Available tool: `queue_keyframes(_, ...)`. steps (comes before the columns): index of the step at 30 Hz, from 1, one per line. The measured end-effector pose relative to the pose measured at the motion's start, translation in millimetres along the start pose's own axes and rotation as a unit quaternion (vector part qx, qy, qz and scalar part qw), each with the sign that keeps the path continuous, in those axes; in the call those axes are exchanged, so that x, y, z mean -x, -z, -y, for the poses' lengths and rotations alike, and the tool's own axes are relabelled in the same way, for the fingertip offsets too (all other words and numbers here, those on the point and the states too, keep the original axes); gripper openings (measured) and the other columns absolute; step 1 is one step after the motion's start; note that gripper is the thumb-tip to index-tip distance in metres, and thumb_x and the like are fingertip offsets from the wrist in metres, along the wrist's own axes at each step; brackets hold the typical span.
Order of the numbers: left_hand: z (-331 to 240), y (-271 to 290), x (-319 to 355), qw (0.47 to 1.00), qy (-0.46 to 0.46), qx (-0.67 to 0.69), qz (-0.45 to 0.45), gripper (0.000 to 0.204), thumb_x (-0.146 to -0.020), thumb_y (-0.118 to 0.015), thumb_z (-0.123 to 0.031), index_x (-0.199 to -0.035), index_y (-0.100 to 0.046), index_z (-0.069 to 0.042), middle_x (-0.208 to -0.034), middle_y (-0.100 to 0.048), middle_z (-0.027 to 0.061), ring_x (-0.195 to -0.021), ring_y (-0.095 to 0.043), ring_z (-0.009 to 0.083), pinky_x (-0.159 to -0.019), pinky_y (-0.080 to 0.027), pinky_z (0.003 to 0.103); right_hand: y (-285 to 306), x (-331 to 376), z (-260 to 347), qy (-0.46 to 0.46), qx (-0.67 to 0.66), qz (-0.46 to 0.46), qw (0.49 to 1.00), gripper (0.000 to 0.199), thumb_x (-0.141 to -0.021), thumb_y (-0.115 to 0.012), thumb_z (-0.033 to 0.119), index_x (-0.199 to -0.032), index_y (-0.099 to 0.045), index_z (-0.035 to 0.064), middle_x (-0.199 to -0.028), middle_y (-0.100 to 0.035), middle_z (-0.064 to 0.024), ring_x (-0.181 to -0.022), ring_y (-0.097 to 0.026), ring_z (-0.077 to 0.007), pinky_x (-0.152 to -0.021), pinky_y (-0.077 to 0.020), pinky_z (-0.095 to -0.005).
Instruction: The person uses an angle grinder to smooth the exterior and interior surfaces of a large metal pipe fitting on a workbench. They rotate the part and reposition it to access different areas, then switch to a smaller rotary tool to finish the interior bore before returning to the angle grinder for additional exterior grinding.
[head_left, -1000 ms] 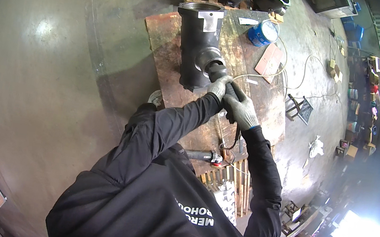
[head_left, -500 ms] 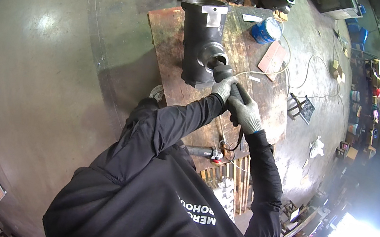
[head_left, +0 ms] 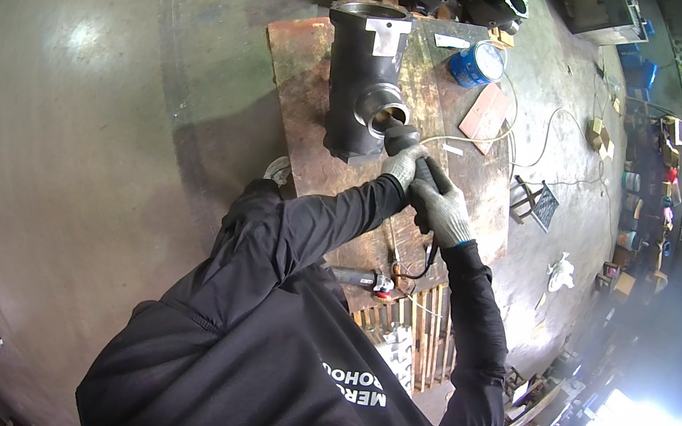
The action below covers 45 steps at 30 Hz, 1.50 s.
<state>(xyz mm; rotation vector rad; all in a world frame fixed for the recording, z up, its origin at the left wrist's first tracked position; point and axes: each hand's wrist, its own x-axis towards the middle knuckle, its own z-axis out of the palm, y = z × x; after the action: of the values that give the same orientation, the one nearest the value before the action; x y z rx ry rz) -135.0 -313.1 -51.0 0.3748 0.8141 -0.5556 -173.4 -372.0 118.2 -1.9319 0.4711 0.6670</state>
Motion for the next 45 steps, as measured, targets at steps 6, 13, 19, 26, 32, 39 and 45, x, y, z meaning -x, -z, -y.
queue_keyframes(6, -34.7, 19.1, -43.3, 0.994, 0.076, 0.026, 0.074, 0.043, -0.086, -0.068, -0.035, -0.112, -0.058, -0.001, -0.096, -0.063, 0.0176, -0.082, -0.065, 0.0334, -0.074, -0.055, 0.048, -20.9, -41.4, 9.4, -0.003, 0.007, 0.013, 1.0, 0.068, -0.087, -0.067, 0.022, -0.149, -0.048, 0.0033, -0.08, -0.065, -0.0064, -0.051, -0.056, -0.0112, -0.044, -0.0443, -0.0272)
queue_keyframes(13, -38.3, 19.7, -33.6, 0.989, 0.099, -0.049, 0.101, 0.053, -0.095, -0.05, -0.047, -0.119, -0.054, 0.0, -0.104, -0.064, 0.0264, -0.091, -0.064, 0.0434, -0.083, -0.05, 0.058, -23.0, -37.0, 6.6, 0.001, -0.005, 0.006, 1.0, 0.069, -0.087, -0.067, 0.022, -0.15, -0.047, 0.004, -0.081, -0.065, -0.0058, -0.054, -0.056, -0.0114, -0.047, -0.0455, -0.0275)
queue_keyframes(19, -8.4, 9.5, 10.6, 0.997, 0.047, 0.034, 0.044, 0.036, -0.084, -0.072, -0.024, -0.108, -0.06, -0.001, -0.094, -0.063, 0.0137, -0.081, -0.066, 0.0294, -0.075, -0.056, 0.045, -13.0, 4.1, 0.5, 0.0, -0.001, -0.003, 1.0, 0.068, -0.088, -0.067, 0.022, -0.151, -0.046, 0.0057, -0.084, -0.066, -0.006, -0.052, -0.056, -0.0096, -0.045, -0.0454, -0.0255)
queue_keyframes(26, 8.0, -4.8, 37.3, 0.998, 0.033, 0.039, 0.029, 0.026, -0.085, -0.069, -0.025, -0.1, -0.057, -0.008, -0.085, -0.059, 0.0083, -0.072, -0.064, 0.0264, -0.067, -0.057, 0.042, -1.8, 29.1, 0.5, 0.016, 0.016, -0.003, 1.0, 0.066, -0.09, -0.066, 0.02, -0.151, -0.046, 0.0071, -0.075, -0.063, -0.0041, -0.048, -0.054, -0.0096, -0.042, -0.0436, -0.0254)
queue_keyframes(32, 7.4, -5.0, 37.9, 0.998, 0.023, 0.048, 0.043, 0.029, -0.085, -0.07, -0.026, -0.102, -0.057, -0.006, -0.085, -0.06, 0.0099, -0.071, -0.065, 0.0277, -0.068, -0.057, 0.043, -3.3, 29.6, 3.9, 0.008, 0.013, -0.007, 1.0, 0.065, -0.09, -0.065, 0.019, -0.151, -0.047, 0.0071, -0.074, -0.062, -0.0036, -0.048, -0.054, -0.01, -0.041, -0.0428, -0.0259)
queue_keyframes(39, -13.3, 4.6, -1.1, 0.991, 0.095, 0.061, 0.072, 0.037, -0.086, -0.068, -0.033, -0.107, -0.058, -0.003, -0.09, -0.063, 0.0156, -0.08, -0.066, 0.0341, -0.076, -0.055, 0.05, -14.9, -6.6, 5.2, -0.001, 0.033, -0.014, 0.999, 0.066, -0.087, -0.067, 0.023, -0.149, -0.05, 0.0072, -0.078, -0.066, -0.0064, -0.049, -0.056, -0.0105, -0.043, -0.0443, -0.0261)
queue_keyframes(45, -36.9, 15.2, -38.9, 0.998, 0.044, 0.021, 0.048, 0.046, -0.086, -0.067, -0.036, -0.112, -0.057, 0.001, -0.098, -0.064, 0.0177, -0.084, -0.065, 0.0339, -0.079, -0.054, 0.049, -26.0, -46.8, 9.9, 0.001, 0.027, -0.007, 1.0, 0.066, -0.086, -0.067, 0.023, -0.146, -0.052, 0.0024, -0.086, -0.069, -0.0077, -0.057, -0.057, -0.0103, -0.051, -0.0468, -0.027)
